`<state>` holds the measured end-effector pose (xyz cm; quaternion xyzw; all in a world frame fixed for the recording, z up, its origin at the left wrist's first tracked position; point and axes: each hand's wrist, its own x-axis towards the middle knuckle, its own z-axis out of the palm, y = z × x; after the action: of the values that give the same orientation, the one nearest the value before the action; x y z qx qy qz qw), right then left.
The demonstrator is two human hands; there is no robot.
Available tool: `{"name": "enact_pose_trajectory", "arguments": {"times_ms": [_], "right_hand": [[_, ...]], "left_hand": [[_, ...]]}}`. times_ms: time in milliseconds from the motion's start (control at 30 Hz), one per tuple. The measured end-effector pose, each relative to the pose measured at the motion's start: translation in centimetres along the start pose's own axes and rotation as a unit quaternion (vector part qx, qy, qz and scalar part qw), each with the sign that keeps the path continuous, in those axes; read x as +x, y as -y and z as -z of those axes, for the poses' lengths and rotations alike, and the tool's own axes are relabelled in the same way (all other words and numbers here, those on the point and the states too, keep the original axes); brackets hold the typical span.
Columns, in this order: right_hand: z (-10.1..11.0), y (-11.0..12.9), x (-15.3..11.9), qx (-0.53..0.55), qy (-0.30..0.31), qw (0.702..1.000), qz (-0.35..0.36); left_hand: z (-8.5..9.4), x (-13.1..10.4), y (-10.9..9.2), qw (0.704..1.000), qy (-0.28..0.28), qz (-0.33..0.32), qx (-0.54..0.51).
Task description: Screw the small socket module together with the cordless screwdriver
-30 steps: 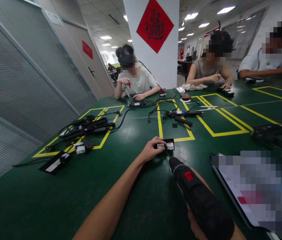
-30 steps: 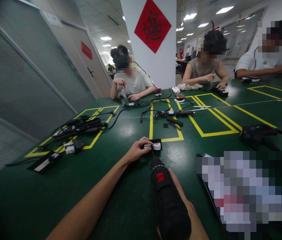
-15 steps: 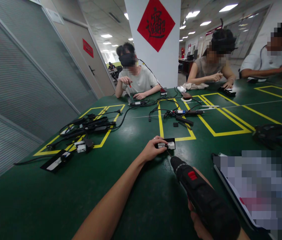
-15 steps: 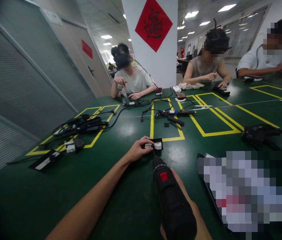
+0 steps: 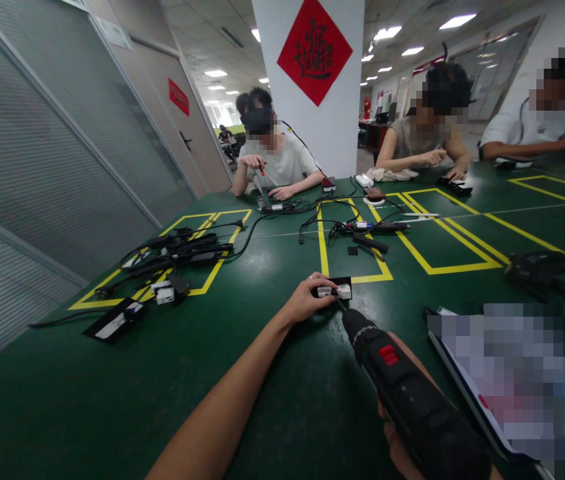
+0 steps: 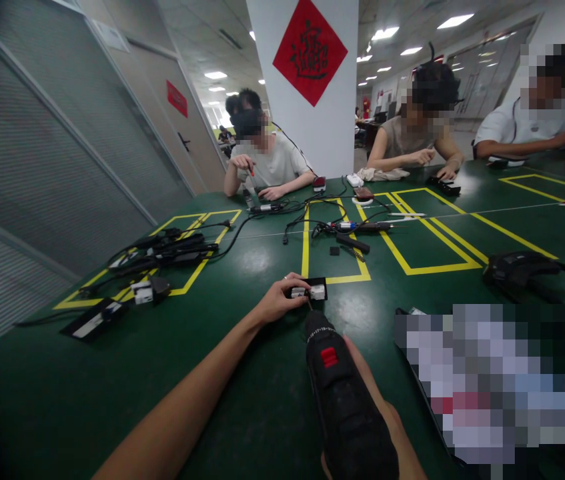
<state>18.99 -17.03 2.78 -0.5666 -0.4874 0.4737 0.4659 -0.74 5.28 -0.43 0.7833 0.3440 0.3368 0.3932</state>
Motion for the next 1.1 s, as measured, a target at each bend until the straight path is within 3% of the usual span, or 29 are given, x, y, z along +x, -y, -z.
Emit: {"name": "enact_pose_trajectory", "arguments": {"times_ms": [100, 233, 400, 633, 867, 1100], "right_hand": [[-0.1, 1.0, 0.6, 0.060, 0.018, 0.994, -0.088], [-0.1, 1.9, 1.0, 0.082, 0.024, 0.988, -0.127], [-0.1, 1.9, 0.8, 0.072, 0.017, 0.990, -0.123], [0.2, 2.8, 0.2, -0.094, 0.049, 0.993, -0.056], [0.2, 3.2, 0.6, -0.022, 0.055, 0.989, -0.136], [0.3, 3.0, 0.2, -0.035, 0.062, 0.992, -0.102]], "left_hand": [[0.0, 0.0, 0.0, 1.000, -0.004, -0.001, -0.002], [0.0, -0.1, -0.1, 1.000, -0.003, -0.006, -0.002], [0.0, -0.1, 0.0, 1.000, -0.004, -0.005, 0.000], [0.0, 0.0, -0.1, 1.000, 0.002, 0.001, -0.001], [0.0, 0.0, -0.1, 1.000, 0.004, 0.003, -0.010], [0.0, 0.0, 0.0, 1.000, 0.001, 0.001, -0.022]]}}
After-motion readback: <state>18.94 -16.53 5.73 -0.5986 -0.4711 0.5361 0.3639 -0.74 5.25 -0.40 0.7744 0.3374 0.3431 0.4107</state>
